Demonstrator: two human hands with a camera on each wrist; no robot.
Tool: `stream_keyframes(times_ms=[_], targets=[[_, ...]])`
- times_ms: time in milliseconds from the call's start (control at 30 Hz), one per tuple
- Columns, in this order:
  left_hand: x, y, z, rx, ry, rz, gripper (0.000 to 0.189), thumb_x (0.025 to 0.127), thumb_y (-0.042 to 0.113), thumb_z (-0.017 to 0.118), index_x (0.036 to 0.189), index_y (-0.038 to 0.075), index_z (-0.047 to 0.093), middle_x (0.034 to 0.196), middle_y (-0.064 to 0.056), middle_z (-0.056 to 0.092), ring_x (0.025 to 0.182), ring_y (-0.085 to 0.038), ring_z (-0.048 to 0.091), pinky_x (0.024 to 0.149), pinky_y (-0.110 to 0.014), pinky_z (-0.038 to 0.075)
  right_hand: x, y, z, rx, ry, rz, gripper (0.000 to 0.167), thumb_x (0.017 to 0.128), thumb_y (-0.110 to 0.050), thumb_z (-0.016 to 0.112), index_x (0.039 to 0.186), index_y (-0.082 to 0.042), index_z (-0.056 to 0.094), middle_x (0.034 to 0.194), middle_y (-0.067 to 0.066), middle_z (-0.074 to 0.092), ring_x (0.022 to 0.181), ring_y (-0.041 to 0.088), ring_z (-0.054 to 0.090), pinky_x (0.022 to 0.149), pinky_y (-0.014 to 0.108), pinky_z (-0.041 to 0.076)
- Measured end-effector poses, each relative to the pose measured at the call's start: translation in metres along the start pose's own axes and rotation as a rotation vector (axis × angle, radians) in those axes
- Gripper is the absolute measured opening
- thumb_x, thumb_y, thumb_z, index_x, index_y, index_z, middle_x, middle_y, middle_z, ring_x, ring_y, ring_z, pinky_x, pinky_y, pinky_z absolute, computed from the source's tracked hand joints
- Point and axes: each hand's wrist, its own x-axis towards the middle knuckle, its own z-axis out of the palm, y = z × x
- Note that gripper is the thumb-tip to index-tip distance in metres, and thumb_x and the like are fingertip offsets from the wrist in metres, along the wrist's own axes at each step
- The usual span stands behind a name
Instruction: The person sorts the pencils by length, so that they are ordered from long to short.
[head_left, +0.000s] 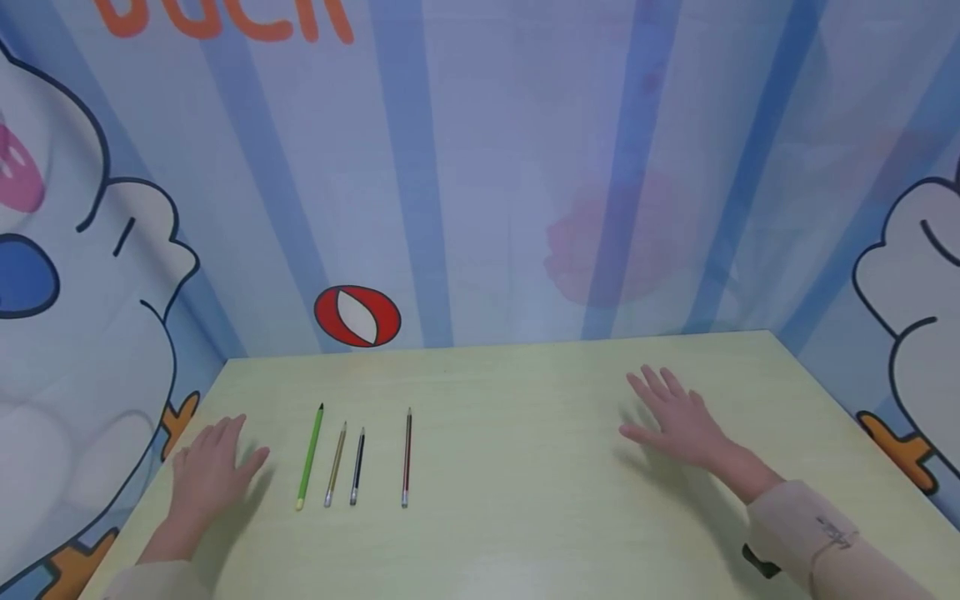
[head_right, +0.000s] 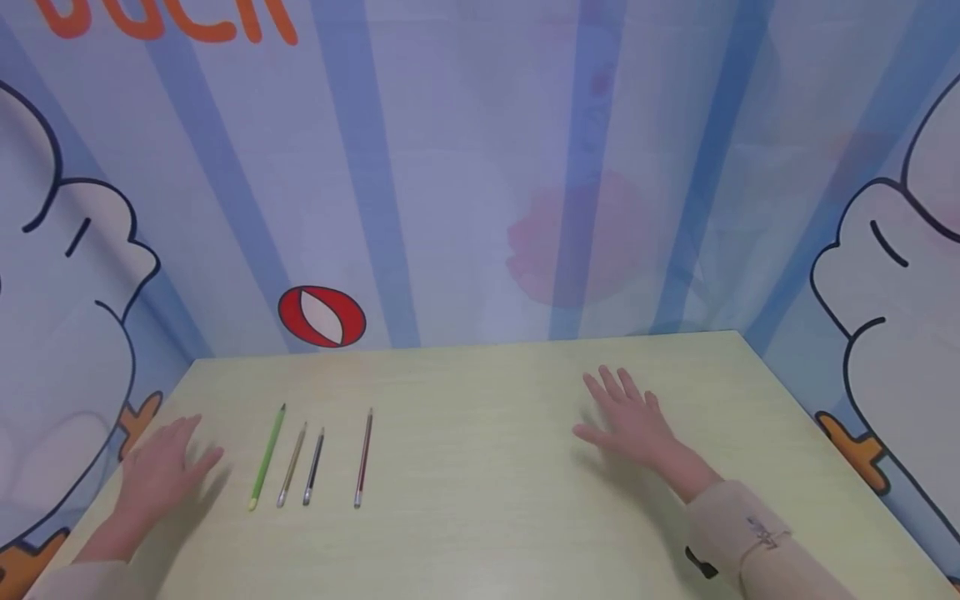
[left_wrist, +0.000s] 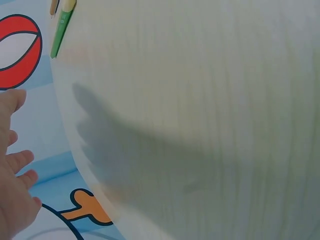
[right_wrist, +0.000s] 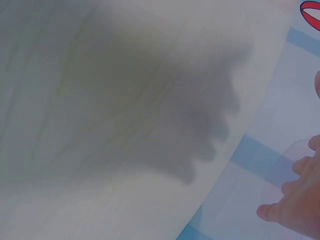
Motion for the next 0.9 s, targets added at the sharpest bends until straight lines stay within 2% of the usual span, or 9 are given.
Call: stream_keyframes(times_ms=[100,200,367,500,600,733,900], targets=[[0.001,0.003,0.0,-0.01,0.051,0.013,0.055,0.086,0.032,0.051,0.125,-0.006,0.039,0.122,-0.032,0.041,0.11,-0.047,0.036,0.083,-0.064,0.026,0.005,-0.005,0.004,0.016,0.024,-0.049,0.079,0.081,-0.051,0.053,0.139,-0.007,0.024,0.145,0.02,0.018,0.131,0.042,0.013,0.091,0.067,0.02],[0.003,0.008,0.001,-0.018,0.07,0.009,0.049,0.084,0.026,0.054,0.121,-0.005,0.044,0.119,-0.031,0.046,0.106,-0.047,0.042,0.081,-0.061,0.031,0.009,-0.01,0.007,0.055,0.042,-0.088,0.08,0.08,-0.049,0.056,0.139,-0.005,0.024,0.144,0.021,0.021,0.13,0.042,0.017,0.094,0.064,0.023],[0.005,0.012,0.003,-0.051,0.064,-0.005,0.047,0.082,0.022,0.055,0.119,-0.005,0.047,0.118,-0.03,0.048,0.106,-0.046,0.044,0.083,-0.058,0.035,0.015,-0.022,0.011,0.159,0.063,-0.129,0.082,0.078,-0.038,0.063,0.138,-0.001,0.022,0.142,0.022,0.024,0.129,0.039,0.023,0.102,0.053,0.023],[0.004,0.016,0.005,-0.115,0.032,-0.024,0.047,0.084,0.021,0.054,0.121,-0.006,0.044,0.119,-0.031,0.047,0.107,-0.046,0.043,0.085,-0.056,0.036,0.019,-0.034,0.014,0.234,0.078,-0.121,0.079,0.079,-0.028,0.065,0.138,0.0,0.021,0.142,0.019,0.027,0.128,0.036,0.028,0.102,0.049,0.027],[0.004,0.018,0.006,-0.152,0.0,-0.038,0.048,0.085,0.021,0.053,0.123,-0.006,0.042,0.12,-0.031,0.046,0.109,-0.046,0.042,0.086,-0.055,0.036,0.022,-0.044,0.018,0.294,0.096,-0.097,0.078,0.078,-0.023,0.066,0.138,-0.001,0.022,0.14,0.019,0.031,0.122,0.035,0.038,0.095,0.049,0.035],[0.004,0.02,0.006,-0.178,-0.036,-0.062,0.05,0.086,0.022,0.052,0.124,-0.006,0.04,0.12,-0.031,0.046,0.107,-0.045,0.044,0.085,-0.054,0.038,0.027,-0.058,0.023,0.408,0.09,-0.06,0.077,0.077,-0.02,0.067,0.138,-0.003,0.022,0.135,0.02,0.038,0.109,0.034,0.051,0.08,0.046,0.047],[0.006,0.024,0.007,-0.207,-0.079,-0.11,0.051,0.086,0.023,0.052,0.127,-0.005,0.038,0.121,-0.03,0.045,0.104,-0.042,0.049,0.081,-0.05,0.042,0.034,-0.078,0.028,0.554,0.058,-0.002,0.075,0.077,-0.017,0.067,0.137,-0.006,0.023,0.129,0.021,0.043,0.098,0.03,0.056,0.07,0.033,0.05]])
